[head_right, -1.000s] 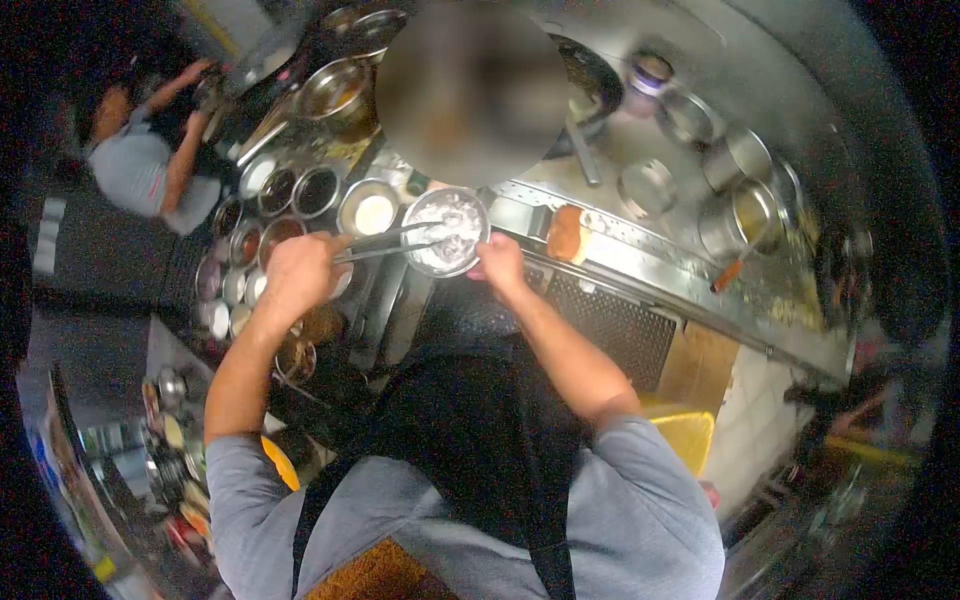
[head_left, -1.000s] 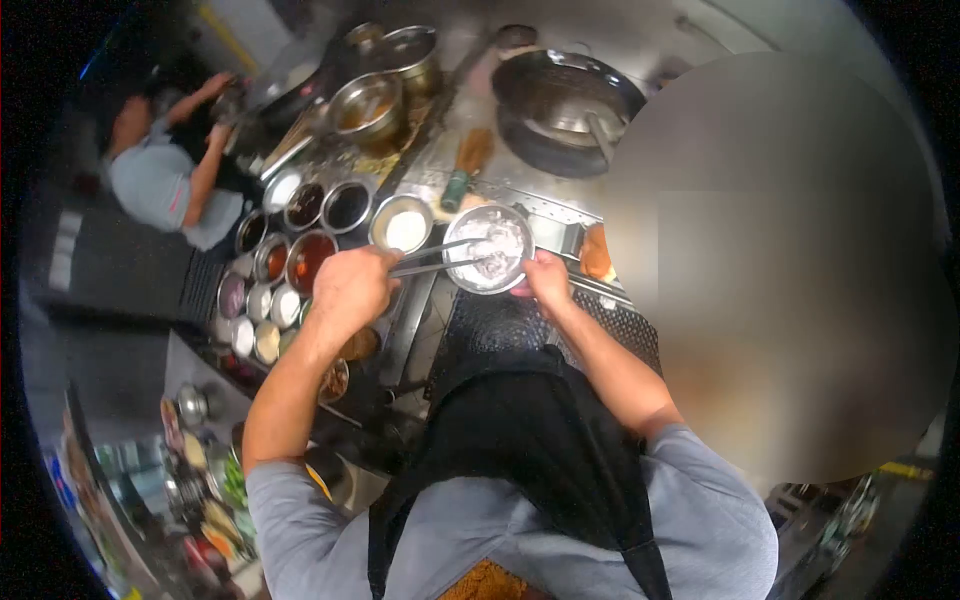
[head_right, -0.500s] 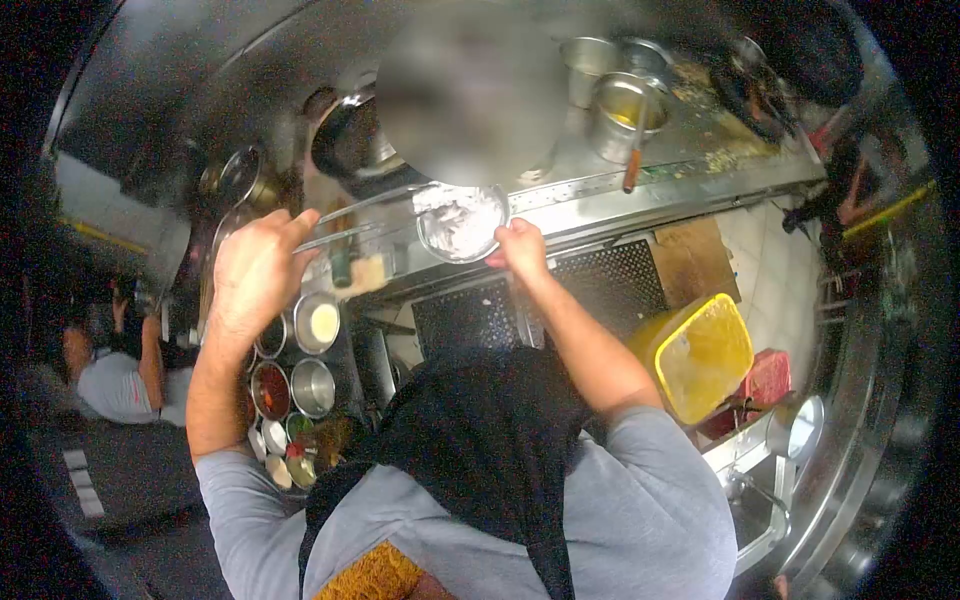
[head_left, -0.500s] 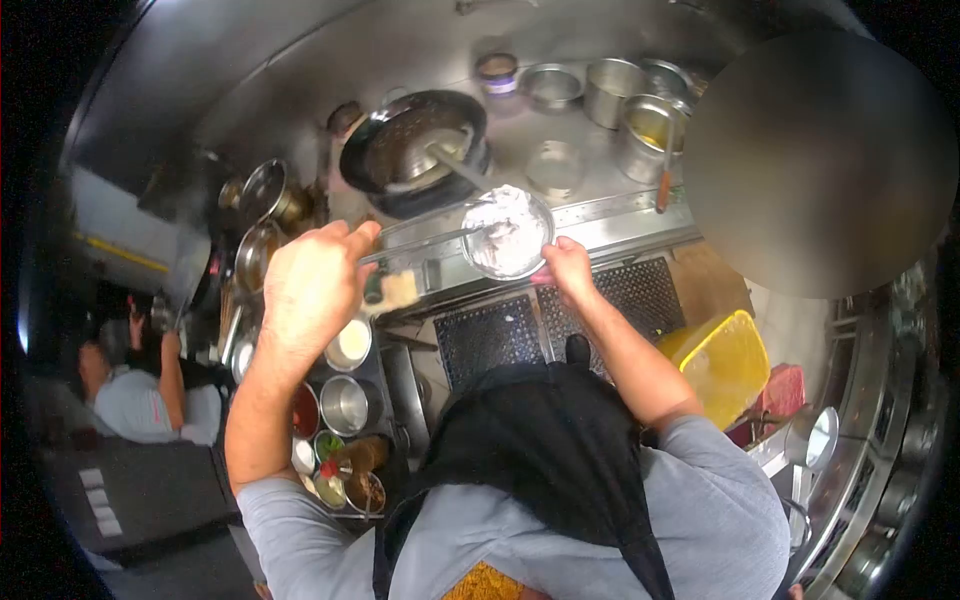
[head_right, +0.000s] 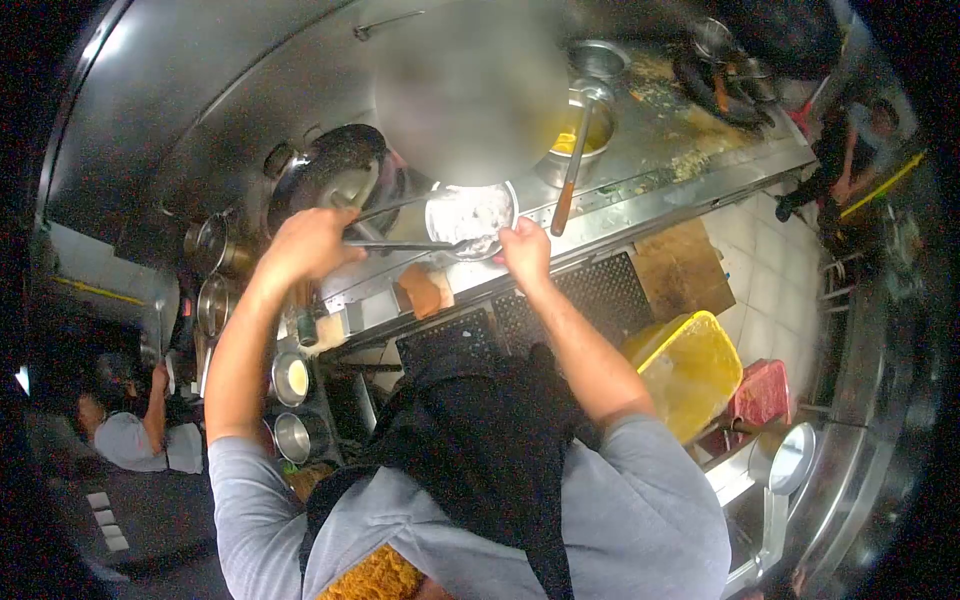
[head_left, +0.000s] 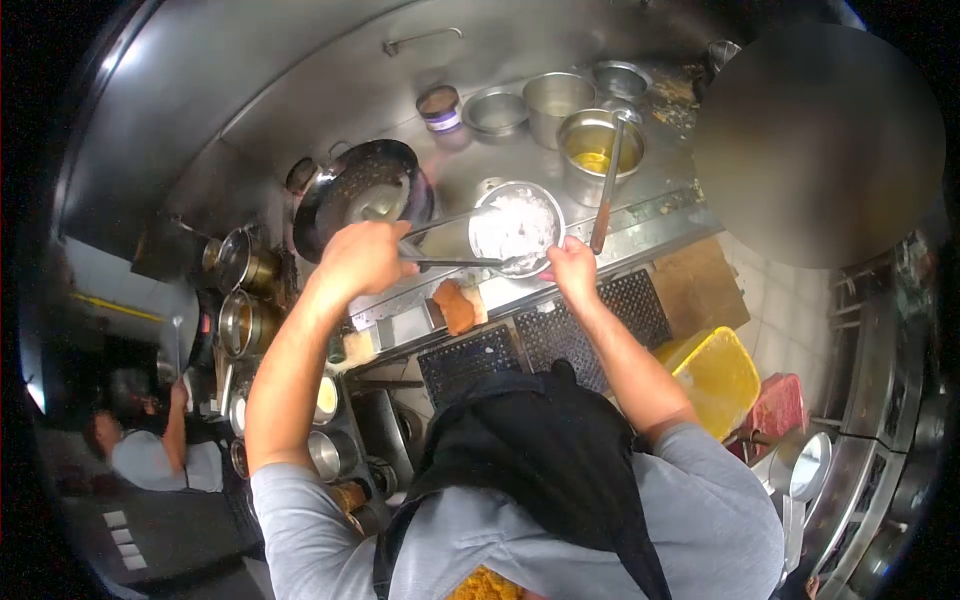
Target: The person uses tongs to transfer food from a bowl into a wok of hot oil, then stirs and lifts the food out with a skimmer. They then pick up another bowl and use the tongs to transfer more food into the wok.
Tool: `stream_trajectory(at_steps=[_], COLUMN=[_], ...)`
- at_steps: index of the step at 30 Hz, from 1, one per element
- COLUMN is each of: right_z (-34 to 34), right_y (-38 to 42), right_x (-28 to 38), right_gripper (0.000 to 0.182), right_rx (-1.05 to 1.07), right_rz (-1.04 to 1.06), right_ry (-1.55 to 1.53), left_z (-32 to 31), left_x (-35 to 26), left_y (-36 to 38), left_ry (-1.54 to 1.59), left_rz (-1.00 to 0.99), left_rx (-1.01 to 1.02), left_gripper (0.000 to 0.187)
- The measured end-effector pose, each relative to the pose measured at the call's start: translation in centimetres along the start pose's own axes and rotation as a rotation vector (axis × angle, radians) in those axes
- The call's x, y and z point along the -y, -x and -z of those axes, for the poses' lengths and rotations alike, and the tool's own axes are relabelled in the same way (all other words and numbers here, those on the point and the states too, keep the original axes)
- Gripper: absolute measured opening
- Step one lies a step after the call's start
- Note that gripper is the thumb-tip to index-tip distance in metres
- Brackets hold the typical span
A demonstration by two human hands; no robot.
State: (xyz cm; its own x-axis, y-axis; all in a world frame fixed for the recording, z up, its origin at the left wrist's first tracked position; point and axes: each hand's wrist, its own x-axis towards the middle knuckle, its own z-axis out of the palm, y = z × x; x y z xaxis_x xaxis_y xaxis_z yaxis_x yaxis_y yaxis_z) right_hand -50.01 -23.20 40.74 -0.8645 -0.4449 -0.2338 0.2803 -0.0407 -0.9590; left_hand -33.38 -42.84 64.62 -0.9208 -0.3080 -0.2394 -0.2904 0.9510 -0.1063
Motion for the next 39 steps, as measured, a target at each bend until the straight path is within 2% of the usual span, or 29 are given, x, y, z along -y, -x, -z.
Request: stream_trajectory(at_steps=[2,5,7,8,10,11,12,13,16,18,21,22,25,26,30,36,38,39], right_z=[0.6,1.5,1.7,1.8,1.7,1.5,1.3,1.1,0.7,0.8,0.8,0.6,0.2,-0.2,-1.3,-0.9,-1.0,-1.1], right_y=[-1.4,-3.5,-4.7,-5.4,-6.5,-6.8,-7.2,-7.8,-8.9,-9.3,-9.1,-8.9,-8.6,-8.4,-8.3,-9.0,-9.6,-9.8], right_x=[0.1,-0.3,-1.1,-1.5,-1.6,-1.3,-1.0,-1.0,-1.4,-1.8,-2.6,-2.7,-2.7,-2.4,-1.5,-0.8,-1.2,-1.5], right_gripper=[0.012,0.010,0.008,0.008,0.010,0.009,0.009,0.010,0.011,0.013,0.017,0.017,0.018,0.016,0.016,0.018,0.017,0.016], right_rx=[-0.057,-0.067,-0.068,-0.068,-0.012,-0.023,-0.016,-0.027,-0.036,-0.037,-0.011,-0.005,-0.005,-0.021,-0.035,-0.011,-0.015,-0.023], right_rz=[0.061,-0.003,-0.050,-0.059,-0.126,-0.139,-0.138,-0.127,-0.137,-0.156,-0.132,-0.135,-0.059,-0.037,-0.041,-0.194,-0.196,-0.199], right_ry=[0.052,-0.037,-0.149,-0.153,-0.159,-0.190,-0.197,-0.229,-0.258,-0.255,-0.320,-0.323,-0.320,-0.355,-0.453,-0.385,-0.390,-0.397], left_z=[-1.4,-0.4,1.0,1.2,1.5,1.3,0.6,0.1,-0.5,0.9,3.8,3.7,3.1,2.4,-0.4,1.5,0.6,0.2], left_x=[-0.4,-2.8,-4.9,-5.8,-7.1,-7.6,-8.0,-8.5,-9.7,-9.4,-7.0,-6.3,-5.2,-5.3,-5.2,-6.6,-6.5,-6.9], left_y=[-3.3,-5.8,-6.0,-6.3,-6.7,-7.1,-7.4,-7.7,-7.9,-7.2,-6.5,-6.6,-8.4,-9.1,-10.6,-9.9,-9.8,-9.8], left_ry=[0.042,0.054,-0.084,-0.087,-0.268,-0.273,-0.334,-0.394,-0.428,-0.390,-0.138,-0.142,-0.050,-0.047,-0.003,-0.193,-0.315,-0.315], left_rz=[0.006,0.017,0.032,0.033,0.037,0.044,0.005,-0.037,-0.096,-0.048,0.040,0.046,0.136,0.142,0.129,0.139,0.060,0.063], left_rx=[0.022,0.087,0.021,0.030,-0.127,-0.128,-0.230,-0.330,-0.277,-0.211,-0.173,-0.171,0.033,0.032,0.014,-0.046,-0.269,-0.268], left_gripper=[0.059,0.057,0.042,0.042,0.028,0.028,0.027,0.027,0.030,0.036,0.051,0.051,0.053,0.053,0.048,0.038,0.036,0.036])
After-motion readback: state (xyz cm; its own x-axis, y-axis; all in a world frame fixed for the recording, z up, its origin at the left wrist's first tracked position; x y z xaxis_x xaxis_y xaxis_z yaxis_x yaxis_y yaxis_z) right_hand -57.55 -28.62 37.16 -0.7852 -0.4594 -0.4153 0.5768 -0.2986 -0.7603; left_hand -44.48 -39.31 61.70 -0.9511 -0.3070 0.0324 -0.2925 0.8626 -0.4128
